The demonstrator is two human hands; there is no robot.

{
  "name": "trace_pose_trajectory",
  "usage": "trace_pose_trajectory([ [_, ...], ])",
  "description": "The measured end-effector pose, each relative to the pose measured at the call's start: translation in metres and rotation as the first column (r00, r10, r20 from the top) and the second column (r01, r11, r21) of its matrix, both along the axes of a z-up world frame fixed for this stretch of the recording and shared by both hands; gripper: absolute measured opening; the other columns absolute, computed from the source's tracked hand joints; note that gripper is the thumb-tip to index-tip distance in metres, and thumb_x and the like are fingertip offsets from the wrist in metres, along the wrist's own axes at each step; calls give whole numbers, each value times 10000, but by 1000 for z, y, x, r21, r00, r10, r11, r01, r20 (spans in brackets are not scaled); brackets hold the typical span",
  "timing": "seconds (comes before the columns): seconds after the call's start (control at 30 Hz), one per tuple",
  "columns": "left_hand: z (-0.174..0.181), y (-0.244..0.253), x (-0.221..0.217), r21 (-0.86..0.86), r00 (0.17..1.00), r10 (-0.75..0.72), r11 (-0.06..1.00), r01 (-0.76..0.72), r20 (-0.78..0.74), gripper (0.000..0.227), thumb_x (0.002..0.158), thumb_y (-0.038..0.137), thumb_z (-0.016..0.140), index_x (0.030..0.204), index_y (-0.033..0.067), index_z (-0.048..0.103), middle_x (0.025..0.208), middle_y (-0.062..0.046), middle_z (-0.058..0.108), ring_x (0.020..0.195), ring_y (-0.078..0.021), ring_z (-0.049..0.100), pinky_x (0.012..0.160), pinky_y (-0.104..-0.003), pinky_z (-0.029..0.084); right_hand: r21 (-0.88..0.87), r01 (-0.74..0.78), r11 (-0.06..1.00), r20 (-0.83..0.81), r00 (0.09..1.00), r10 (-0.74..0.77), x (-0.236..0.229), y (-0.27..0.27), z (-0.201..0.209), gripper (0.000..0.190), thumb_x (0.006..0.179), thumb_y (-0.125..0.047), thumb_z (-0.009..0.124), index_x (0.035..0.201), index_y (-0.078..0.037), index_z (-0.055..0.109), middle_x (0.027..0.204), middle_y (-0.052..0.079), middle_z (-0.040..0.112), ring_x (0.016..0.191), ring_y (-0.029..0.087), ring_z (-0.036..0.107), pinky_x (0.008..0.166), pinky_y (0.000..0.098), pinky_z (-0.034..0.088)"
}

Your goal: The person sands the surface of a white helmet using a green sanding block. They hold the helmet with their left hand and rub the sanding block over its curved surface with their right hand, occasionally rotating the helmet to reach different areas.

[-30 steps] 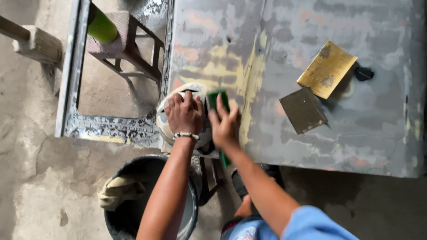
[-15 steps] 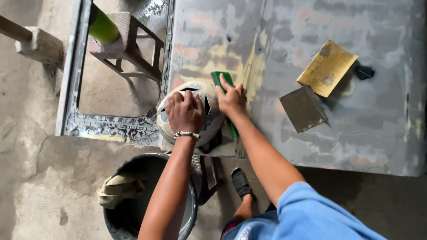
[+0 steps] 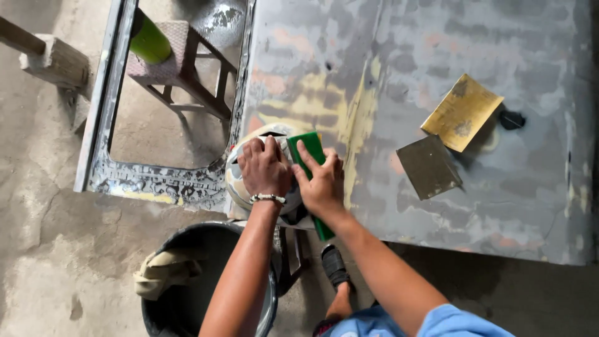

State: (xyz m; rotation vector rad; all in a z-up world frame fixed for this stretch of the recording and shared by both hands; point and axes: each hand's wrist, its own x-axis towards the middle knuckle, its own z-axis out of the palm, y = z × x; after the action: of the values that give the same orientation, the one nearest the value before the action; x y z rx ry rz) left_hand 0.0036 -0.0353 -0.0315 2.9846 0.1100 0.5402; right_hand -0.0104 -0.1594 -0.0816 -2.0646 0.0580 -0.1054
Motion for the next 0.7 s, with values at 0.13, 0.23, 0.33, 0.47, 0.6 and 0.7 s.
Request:
trace_pose_trajectory([
  [0.13, 12, -3, 0, -27, 1000, 8, 1000, -8, -24, 202, 969, 269, 592, 1069, 111, 668, 1123, -118, 622, 1173, -313, 562, 1004, -454, 413, -93, -1, 996, 42, 999, 5, 48, -9, -26, 545, 901, -370, 747, 1432, -354, 625, 1191, 213, 542, 1130, 404, 535, 1016, 480, 440],
  [0.23, 21, -10, 4, 4, 998, 33, 999, -33, -60, 231, 999, 316, 587, 1033, 96, 648, 1117, -134, 619, 1165, -326, 558, 1002, -470, 402, 46, 62, 997, -338, 940, -43, 55, -13, -48, 507, 960, -429, 710, 1454, -398, 600, 1165, 208, 574, 1130, 375, 567, 1066, 444, 452],
  [0.33, 15, -5, 4, 24, 998, 24, 999, -22, -54, 305, 969, 378, 596, 1020, 80, 635, 1119, -159, 616, 1155, -348, 553, 979, -480, 392, 81, 121, 989, -98, 989, -113, 9, -4, -38, 532, 921, -356, 736, 1439, -352, 614, 1169, 214, 551, 1081, 362, 566, 1030, 431, 454],
  [0.47, 23, -7, 8, 45, 995, 54, 998, -50, -82, 343, 965, 408, 602, 1062, 82, 648, 1117, -175, 617, 1138, -372, 548, 971, -496, 385, 53, 42, 998, 81, 996, -46, 35, -4, -56, 545, 925, -325, 732, 1455, -312, 605, 1173, 196, 571, 1088, 377, 550, 1023, 447, 428],
  [0.6, 24, -4, 12, 40, 995, 69, 997, -66, -71, 363, 945, 430, 625, 1070, 91, 658, 1127, -178, 617, 1143, -376, 544, 977, -495, 386, -41, 53, 998, -179, 982, -60, 89, -20, -82, 527, 908, -353, 757, 1420, -306, 640, 1181, 157, 632, 1163, 323, 548, 1072, 388, 416],
  [0.7, 25, -3, 11, -33, 989, 85, 995, -90, -124, 380, 934, 447, 634, 1067, 92, 659, 1116, -158, 618, 1146, -345, 551, 974, -482, 391, 629, 1, 777, -187, 971, 150, 66, -40, -105, 551, 996, -244, 625, 1525, -134, 516, 1382, 123, 672, 1186, 172, 623, 1072, 305, 462],
])
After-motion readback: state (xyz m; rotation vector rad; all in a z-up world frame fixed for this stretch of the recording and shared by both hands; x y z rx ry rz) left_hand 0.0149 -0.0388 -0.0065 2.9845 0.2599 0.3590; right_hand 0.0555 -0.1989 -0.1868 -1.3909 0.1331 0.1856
